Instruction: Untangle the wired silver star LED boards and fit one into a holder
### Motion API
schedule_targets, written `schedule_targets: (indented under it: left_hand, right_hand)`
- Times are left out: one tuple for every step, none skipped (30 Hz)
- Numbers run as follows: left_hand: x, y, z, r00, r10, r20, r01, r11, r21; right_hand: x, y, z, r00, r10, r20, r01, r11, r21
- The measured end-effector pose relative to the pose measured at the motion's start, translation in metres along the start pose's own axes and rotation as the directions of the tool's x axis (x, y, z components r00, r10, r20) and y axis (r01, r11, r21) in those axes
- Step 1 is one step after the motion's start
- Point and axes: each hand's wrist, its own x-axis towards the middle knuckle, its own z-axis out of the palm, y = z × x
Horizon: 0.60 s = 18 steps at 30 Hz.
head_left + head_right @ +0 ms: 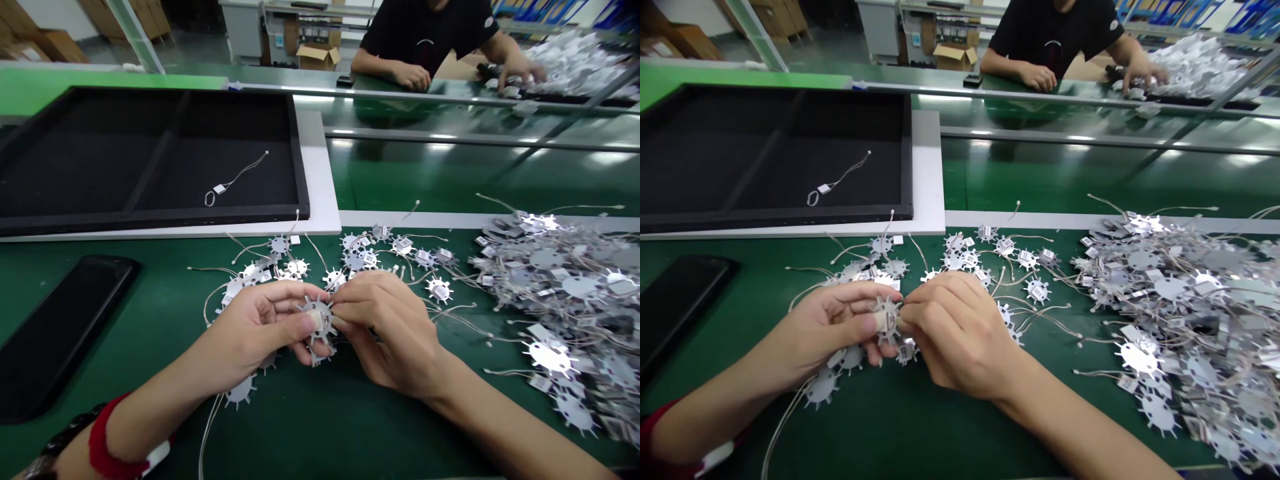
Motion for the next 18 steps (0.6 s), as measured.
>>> schedule_targets:
  left_hand:
    - [-0.0001,0.0014,0.0007,1.000,-0.002,-0.010,0.002,1.000,-0.002]
    - [-0.0002,0.0027,0.0012,1.000,-0.006,-0.017,0.006,1.000,-0.003]
    - [-0.0003,0.0038,0.0014,1.000,-0.011,-0.023,0.011,1.000,-0.002]
    - [-0.0004,0.0047,0.0013,1.000,-0.017,-0.025,0.017,1.000,0.000]
    - [-0.0006,0.0054,0.0008,0.999,-0.025,-0.024,0.025,1.000,-0.001]
    - [-0.0008,0.0059,0.0000,0.999,-0.029,-0.024,0.029,1.000,-0.008]
    - [-0.0011,0.0064,-0.0010,0.999,-0.036,-0.024,0.036,0.999,-0.021]
    - [-0.0015,0.0069,-0.0022,0.999,-0.042,-0.026,0.041,0.998,-0.039]
    - [-0.0019,0.0073,-0.0033,0.998,-0.051,-0.029,0.049,0.997,-0.061]
    - [-0.0024,0.0077,-0.0044,0.998,-0.062,-0.032,0.059,0.995,-0.085]
    - [-0.0029,0.0080,-0.0053,0.997,-0.074,-0.035,0.070,0.992,-0.108]
    - [-0.0034,0.0082,-0.0059,0.995,-0.090,-0.035,0.085,0.988,-0.126]
    - [-0.0037,0.0084,-0.0062,0.994,-0.107,-0.032,0.101,0.984,-0.143]
    - [-0.0039,0.0085,-0.0062,0.993,-0.119,-0.028,0.113,0.981,-0.158]
    - [-0.0040,0.0085,-0.0059,0.992,-0.126,-0.023,0.121,0.978,-0.172]
    - [-0.0039,0.0084,-0.0053,0.991,-0.131,-0.017,0.126,0.975,-0.182]
    - [-0.0037,0.0081,-0.0046,0.991,-0.133,-0.007,0.130,0.973,-0.191]
    - [-0.0034,0.0078,-0.0038,0.991,-0.137,0.005,0.135,0.971,-0.195]
  right_hand:
    - [-0.0002,0.0001,-0.0003,1.000,0.006,0.001,-0.006,1.000,0.004]
    - [-0.0002,0.0003,-0.0007,1.000,0.014,0.005,-0.014,1.000,0.005]
    - [-0.0002,0.0006,-0.0012,1.000,0.023,0.012,-0.023,1.000,0.004]
    - [-0.0001,0.0010,-0.0018,0.999,0.031,0.021,-0.031,1.000,-0.002]
    - [0.0000,0.0014,-0.0025,0.999,0.036,0.033,-0.036,0.999,-0.011]
    - [0.0002,0.0018,-0.0032,0.998,0.036,0.045,-0.035,0.999,-0.023]
    - [0.0003,0.0022,-0.0038,0.998,0.032,0.058,-0.030,0.999,-0.040]
    - [0.0004,0.0026,-0.0044,0.997,0.025,0.070,-0.021,0.998,-0.058]
    - [0.0005,0.0029,-0.0048,0.997,0.018,0.077,-0.012,0.997,-0.076]
    - [0.0006,0.0031,-0.0049,0.997,0.010,0.078,-0.002,0.995,-0.096]
    - [0.0008,0.0032,-0.0049,0.997,0.002,0.073,0.006,0.993,-0.115]
    - [0.0010,0.0033,-0.0047,0.998,-0.007,0.064,0.015,0.991,-0.134]
    - [0.0013,0.0032,-0.0043,0.999,-0.016,0.052,0.024,0.988,-0.151]
    - [0.0015,0.0032,-0.0039,0.999,-0.025,0.040,0.031,0.986,-0.166]
    - [0.0017,0.0031,-0.0036,0.999,-0.032,0.028,0.036,0.983,-0.178]
    - [0.0017,0.0029,-0.0034,0.999,-0.038,0.019,0.041,0.982,-0.187]
    - [0.0016,0.0029,-0.0035,0.999,-0.045,0.012,0.046,0.981,-0.190]
    - [0.0013,0.0028,-0.0037,0.999,-0.053,0.008,0.054,0.980,-0.191]
